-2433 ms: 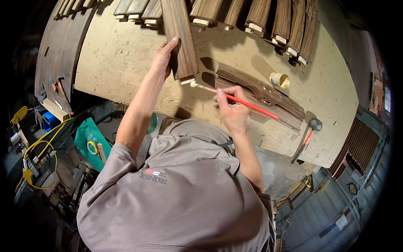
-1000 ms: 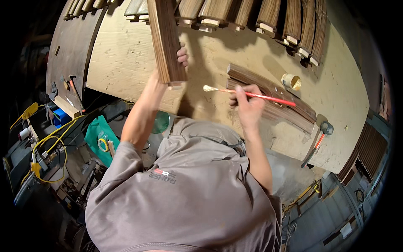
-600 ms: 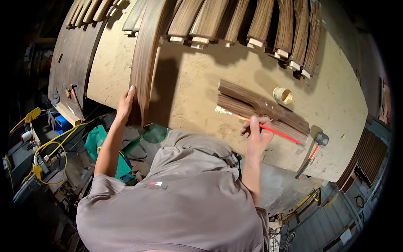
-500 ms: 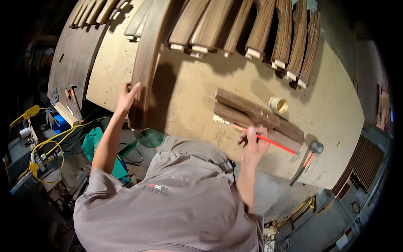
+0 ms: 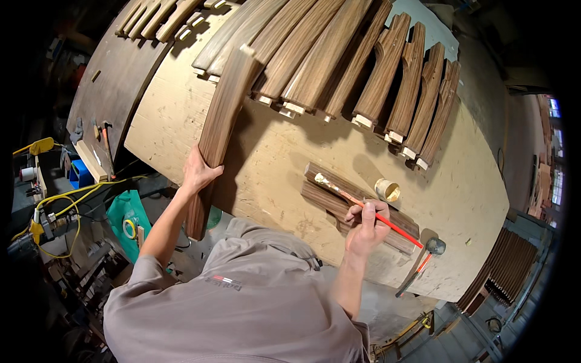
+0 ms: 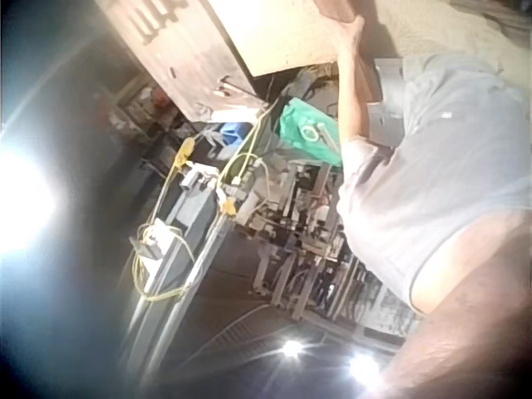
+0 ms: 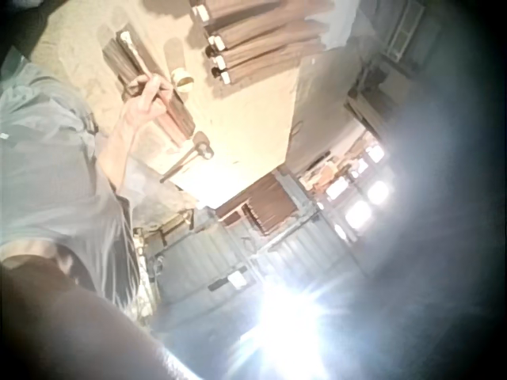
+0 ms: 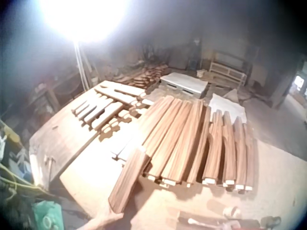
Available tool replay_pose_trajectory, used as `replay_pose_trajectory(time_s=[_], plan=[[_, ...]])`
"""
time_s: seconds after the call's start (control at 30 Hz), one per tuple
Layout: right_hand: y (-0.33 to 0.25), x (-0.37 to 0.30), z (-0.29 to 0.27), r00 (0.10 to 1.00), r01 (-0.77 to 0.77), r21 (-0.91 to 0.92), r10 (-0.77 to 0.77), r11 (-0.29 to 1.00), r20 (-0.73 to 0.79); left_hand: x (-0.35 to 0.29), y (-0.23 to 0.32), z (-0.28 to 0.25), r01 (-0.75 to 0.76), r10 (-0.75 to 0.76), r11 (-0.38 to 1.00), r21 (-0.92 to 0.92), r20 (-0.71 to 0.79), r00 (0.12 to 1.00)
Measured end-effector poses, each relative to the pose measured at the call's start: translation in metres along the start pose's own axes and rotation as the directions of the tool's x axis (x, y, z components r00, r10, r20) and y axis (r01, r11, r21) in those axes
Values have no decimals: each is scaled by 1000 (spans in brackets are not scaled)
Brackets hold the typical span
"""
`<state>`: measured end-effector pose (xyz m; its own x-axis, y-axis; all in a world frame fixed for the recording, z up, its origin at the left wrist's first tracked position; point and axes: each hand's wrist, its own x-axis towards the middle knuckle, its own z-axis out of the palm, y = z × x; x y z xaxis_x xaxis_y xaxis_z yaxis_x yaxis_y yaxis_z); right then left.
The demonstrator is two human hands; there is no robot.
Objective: The person applies adhesive to wood furniture components using a brush, assembles the frame pieces together, secures them using a mallet, and wipes away excess adhesive with a cloth.
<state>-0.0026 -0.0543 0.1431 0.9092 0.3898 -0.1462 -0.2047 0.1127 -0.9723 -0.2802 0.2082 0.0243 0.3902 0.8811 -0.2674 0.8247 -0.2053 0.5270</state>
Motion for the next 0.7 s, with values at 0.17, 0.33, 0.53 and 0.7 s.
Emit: replay_pose_trajectory(time_s=[0.17, 0.33, 0.53, 0.7], plan=[[1, 11, 41, 995, 13, 54, -18, 998, 102, 47, 37, 6, 7, -12, 1000, -29, -158, 987], [-17, 14, 74, 872, 419, -42, -389, 907, 296, 14, 60, -19, -68, 64, 994, -90, -50, 997], [-16, 27, 93, 813, 561, -224, -481, 797, 327, 2, 105, -2, -391, 373, 916, -90, -166, 913], [1, 46, 99, 765, 633, -341, -493, 695, 414, -2, 114, 9, -467, 452, 879, -97, -145, 880]])
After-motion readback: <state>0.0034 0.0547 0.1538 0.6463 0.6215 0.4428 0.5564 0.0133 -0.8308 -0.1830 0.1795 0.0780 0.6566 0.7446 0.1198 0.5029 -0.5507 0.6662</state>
